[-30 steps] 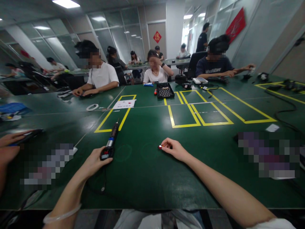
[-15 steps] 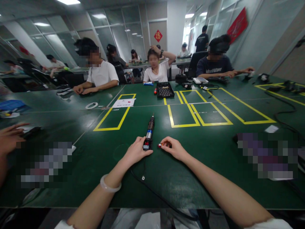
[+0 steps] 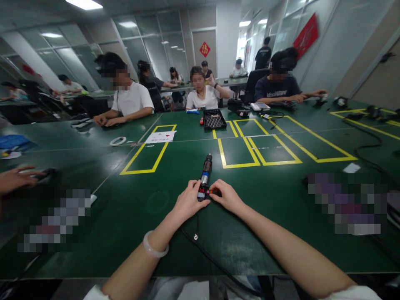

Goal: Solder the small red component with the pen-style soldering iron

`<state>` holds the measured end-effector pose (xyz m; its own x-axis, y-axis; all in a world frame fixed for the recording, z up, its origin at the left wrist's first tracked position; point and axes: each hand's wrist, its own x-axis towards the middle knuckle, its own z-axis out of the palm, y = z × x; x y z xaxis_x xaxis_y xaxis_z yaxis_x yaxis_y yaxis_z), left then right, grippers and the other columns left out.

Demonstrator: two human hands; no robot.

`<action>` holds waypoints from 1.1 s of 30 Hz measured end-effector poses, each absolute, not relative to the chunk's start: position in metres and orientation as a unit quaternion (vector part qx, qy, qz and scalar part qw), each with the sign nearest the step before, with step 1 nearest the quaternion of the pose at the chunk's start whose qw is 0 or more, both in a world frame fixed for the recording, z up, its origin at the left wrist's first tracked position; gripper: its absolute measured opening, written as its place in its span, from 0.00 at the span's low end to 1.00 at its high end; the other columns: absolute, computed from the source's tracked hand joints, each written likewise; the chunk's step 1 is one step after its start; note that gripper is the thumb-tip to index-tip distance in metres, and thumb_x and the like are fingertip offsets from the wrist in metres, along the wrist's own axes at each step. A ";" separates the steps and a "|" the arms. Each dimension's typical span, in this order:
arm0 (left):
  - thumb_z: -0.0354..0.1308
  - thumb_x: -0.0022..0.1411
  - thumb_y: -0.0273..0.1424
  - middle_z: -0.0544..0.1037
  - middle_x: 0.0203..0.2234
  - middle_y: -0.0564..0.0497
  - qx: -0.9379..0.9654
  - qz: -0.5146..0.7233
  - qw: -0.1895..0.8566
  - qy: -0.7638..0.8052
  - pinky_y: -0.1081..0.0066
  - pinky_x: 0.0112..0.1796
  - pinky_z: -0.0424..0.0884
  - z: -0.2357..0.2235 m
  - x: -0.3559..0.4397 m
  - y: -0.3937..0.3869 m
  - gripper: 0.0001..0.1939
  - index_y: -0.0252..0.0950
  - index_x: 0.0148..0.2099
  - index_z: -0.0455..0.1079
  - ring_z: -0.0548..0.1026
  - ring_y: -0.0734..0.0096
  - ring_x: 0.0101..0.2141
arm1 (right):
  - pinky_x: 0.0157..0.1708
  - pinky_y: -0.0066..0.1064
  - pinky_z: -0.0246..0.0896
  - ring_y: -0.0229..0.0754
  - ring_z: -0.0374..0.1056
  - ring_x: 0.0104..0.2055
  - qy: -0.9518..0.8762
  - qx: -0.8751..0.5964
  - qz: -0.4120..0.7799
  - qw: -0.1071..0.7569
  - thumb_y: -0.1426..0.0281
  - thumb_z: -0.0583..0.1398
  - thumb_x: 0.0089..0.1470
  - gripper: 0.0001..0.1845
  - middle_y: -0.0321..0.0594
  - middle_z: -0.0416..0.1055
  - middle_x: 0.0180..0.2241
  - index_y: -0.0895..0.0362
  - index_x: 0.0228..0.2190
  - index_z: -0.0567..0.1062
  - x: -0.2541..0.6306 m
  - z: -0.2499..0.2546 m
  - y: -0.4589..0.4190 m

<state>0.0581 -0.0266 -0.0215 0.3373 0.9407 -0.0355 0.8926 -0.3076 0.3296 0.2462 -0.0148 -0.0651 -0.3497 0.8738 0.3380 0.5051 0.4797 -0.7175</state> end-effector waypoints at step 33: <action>0.39 0.60 0.55 0.59 0.57 0.39 0.704 -0.002 0.072 0.707 0.57 0.39 0.71 -0.014 -0.100 -0.048 0.38 0.41 0.67 0.47 0.71 0.49 0.47 | 0.32 0.27 0.62 0.38 0.71 0.31 -0.759 -0.411 0.360 0.355 0.73 0.56 0.57 0.06 0.37 0.76 0.30 0.57 0.34 0.74 0.248 -0.058 -0.021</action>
